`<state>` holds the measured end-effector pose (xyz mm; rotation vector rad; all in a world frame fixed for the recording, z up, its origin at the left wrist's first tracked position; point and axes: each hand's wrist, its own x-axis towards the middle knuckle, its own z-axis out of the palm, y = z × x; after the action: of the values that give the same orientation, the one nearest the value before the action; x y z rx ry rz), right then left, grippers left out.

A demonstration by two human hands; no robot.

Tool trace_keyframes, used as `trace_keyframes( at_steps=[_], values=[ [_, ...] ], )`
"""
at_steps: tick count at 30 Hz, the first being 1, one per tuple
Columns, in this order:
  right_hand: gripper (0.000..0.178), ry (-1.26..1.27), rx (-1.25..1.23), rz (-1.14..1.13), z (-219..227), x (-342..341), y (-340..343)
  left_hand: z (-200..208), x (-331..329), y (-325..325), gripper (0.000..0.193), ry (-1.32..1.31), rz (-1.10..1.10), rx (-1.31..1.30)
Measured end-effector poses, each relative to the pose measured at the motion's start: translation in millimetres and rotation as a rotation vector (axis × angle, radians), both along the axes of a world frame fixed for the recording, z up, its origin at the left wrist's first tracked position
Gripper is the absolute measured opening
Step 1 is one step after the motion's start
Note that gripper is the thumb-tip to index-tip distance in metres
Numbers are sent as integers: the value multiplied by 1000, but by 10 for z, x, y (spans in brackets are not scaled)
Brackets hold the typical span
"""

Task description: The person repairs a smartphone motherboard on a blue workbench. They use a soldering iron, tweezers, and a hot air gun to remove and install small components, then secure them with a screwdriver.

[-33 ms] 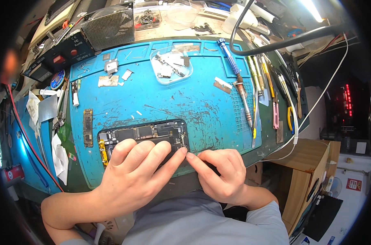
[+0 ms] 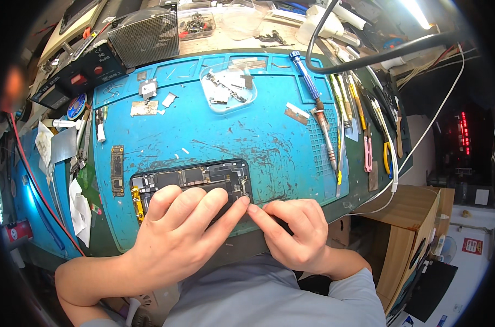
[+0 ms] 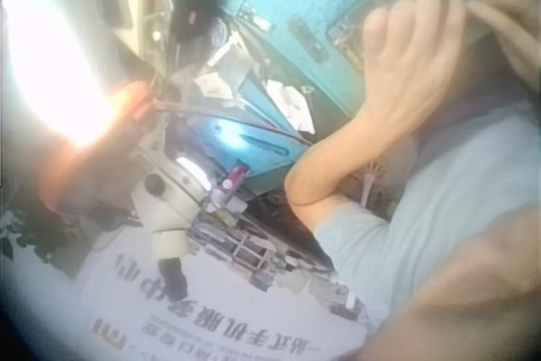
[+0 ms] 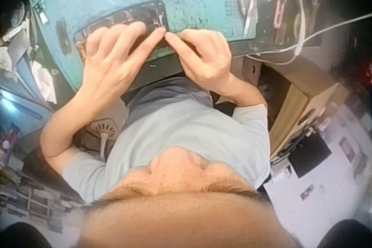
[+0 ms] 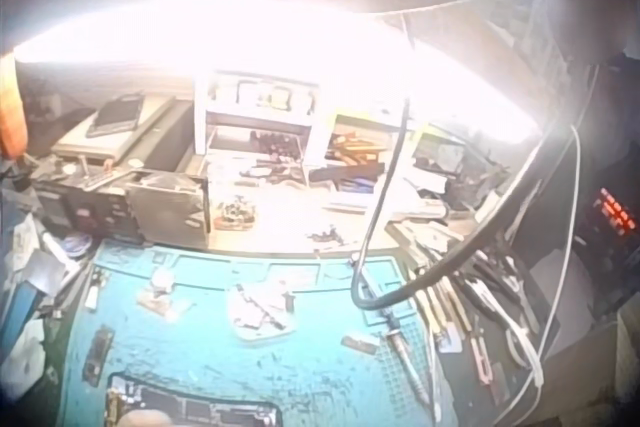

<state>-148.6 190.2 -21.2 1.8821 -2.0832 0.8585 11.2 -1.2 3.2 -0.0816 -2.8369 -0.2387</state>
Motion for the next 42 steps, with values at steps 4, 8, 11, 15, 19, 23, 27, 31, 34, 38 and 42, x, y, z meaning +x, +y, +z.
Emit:
trace_keyframes(
  at_steps=[4, 8, 11, 15, 19, 23, 27, 31, 34, 38, 42],
  values=[
    [47, 30, -12, 12, 5, -10, -9, 5, 8, -4, 48, -10, 2, -1],
    [43, 22, -52, 1, -40, -6, 9, -8, 3, -9, 47, -14, -3, 9],
    [42, 43, -34, 39, -8, -27, 3, -10, 1, -10, 47, -16, -4, 17],
    [42, 44, -29, 34, -9, -24, -8, -3, 1, -10, 47, -12, 1, 22],
    [43, 41, -21, 29, -4, -20, -14, 1, -18, 0, 50, -7, 6, 56],
    [43, 51, -6, 15, 0, -13, -10, 3, -21, 4, 50, -9, 9, 75],
    [43, 55, -5, 15, 2, -17, -2, -13, -22, 14, 48, -11, 23, 63],
    [43, 70, -15, 3, 5, -6, -1, -27, -14, -9, 45, 29, 9, 78],
    [43, 66, -23, 27, 6, -29, 3, -22, -10, -36, 44, 88, -44, 46],
    [43, -7, -46, 28, -7, -50, 17, -3, -22, -31, 44, 78, -47, 32],
    [43, -45, -66, 19, -27, -52, 21, 15, -31, -30, 43, 64, -57, 5]
  ],
)
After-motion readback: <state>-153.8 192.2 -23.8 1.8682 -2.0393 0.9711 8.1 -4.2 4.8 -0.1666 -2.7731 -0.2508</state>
